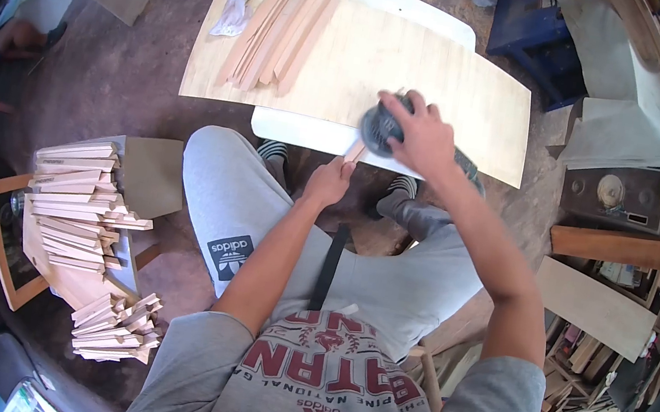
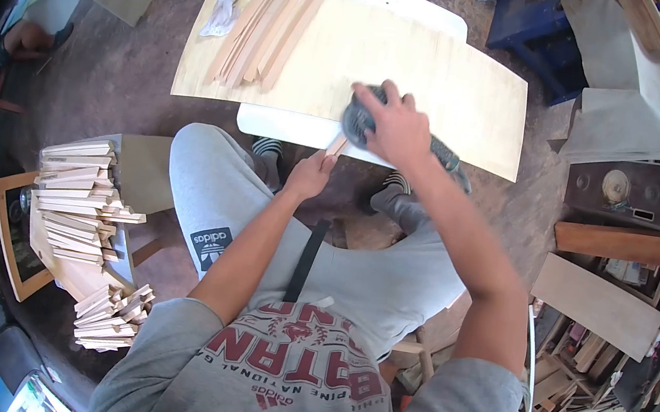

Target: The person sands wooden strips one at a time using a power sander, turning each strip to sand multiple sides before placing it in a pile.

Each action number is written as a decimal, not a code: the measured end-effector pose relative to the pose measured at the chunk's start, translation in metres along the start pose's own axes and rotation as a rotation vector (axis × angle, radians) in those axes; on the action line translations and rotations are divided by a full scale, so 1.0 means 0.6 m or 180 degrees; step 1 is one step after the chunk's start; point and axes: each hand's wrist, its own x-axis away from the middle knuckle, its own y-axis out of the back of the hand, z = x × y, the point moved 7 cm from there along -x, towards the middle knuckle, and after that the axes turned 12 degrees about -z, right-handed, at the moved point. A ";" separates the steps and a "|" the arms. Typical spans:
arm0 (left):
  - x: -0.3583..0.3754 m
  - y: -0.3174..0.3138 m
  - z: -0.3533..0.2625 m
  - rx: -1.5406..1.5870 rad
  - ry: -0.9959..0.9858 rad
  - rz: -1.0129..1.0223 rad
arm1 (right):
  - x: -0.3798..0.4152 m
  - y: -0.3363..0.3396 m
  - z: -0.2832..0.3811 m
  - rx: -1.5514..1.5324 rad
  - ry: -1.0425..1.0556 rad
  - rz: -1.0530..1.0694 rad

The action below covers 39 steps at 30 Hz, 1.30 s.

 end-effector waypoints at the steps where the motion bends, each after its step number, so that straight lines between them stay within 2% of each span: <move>1: 0.000 0.000 -0.001 -0.0011 -0.0027 0.0001 | -0.015 -0.007 -0.027 0.0076 -0.0220 0.0026; 5: -0.008 0.006 -0.003 -0.0024 -0.0162 -0.0098 | -0.079 -0.017 -0.172 0.0219 -0.1242 -0.0091; 8: -0.025 0.013 0.012 0.0235 0.0079 -0.0092 | -0.080 -0.032 -0.261 0.0432 -0.1723 -0.0220; 9: -0.023 0.008 0.018 0.1115 0.0714 0.0107 | -0.066 -0.040 -0.279 0.0513 -0.1756 -0.0265; 12: -0.049 0.010 0.013 0.0964 0.0625 0.0471 | -0.011 -0.037 -0.305 0.0406 -0.2057 -0.0272; 13: -0.049 0.046 -0.034 0.0262 0.0343 0.0521 | 0.003 -0.034 -0.311 0.0421 -0.2099 -0.0227; 16: -0.109 0.121 -0.116 -0.1454 -0.0550 -0.0797 | 0.049 -0.021 -0.312 0.0439 -0.2137 -0.0279; 18: -0.141 0.137 -0.152 -0.1442 -0.2102 -0.1667 | 0.066 -0.018 -0.313 0.0446 -0.2179 -0.0295; 21: -0.208 0.126 -0.121 -0.2766 -0.2681 -0.1203 | 0.079 -0.013 -0.317 0.0461 -0.2163 -0.0416; 24: -0.218 0.143 -0.136 -0.2944 -0.3134 -0.0921 | 0.088 -0.006 -0.326 0.0499 -0.2249 -0.0449; 25: -0.206 0.150 -0.148 -0.2963 -0.3020 -0.0639 | 0.090 -0.008 -0.325 0.0516 -0.2263 -0.0444; 28: -0.167 0.156 -0.154 -0.2553 -0.1895 0.0140 | 0.090 -0.009 -0.331 0.0487 -0.2319 -0.0444; 31: -0.098 0.174 -0.166 -0.1458 -0.1769 -0.0459 | 0.089 -0.012 -0.324 0.0445 -0.2320 -0.0405; 34: -0.064 0.145 -0.108 -0.0576 -0.1022 -0.1105 | 0.081 -0.015 -0.300 0.0325 -0.2115 -0.0365; 36: -0.053 0.094 -0.056 -0.0522 -0.0516 -0.0703 | 0.076 -0.013 -0.276 0.0238 -0.1940 -0.0327; 37: -0.044 0.076 -0.042 -0.0562 -0.0490 -0.0671 | 0.070 -0.010 -0.259 0.0190 -0.1861 -0.0318; 39: -0.018 0.039 0.003 0.0419 0.0352 -0.0317 | 0.062 -0.004 -0.217 0.0095 -0.1699 -0.0324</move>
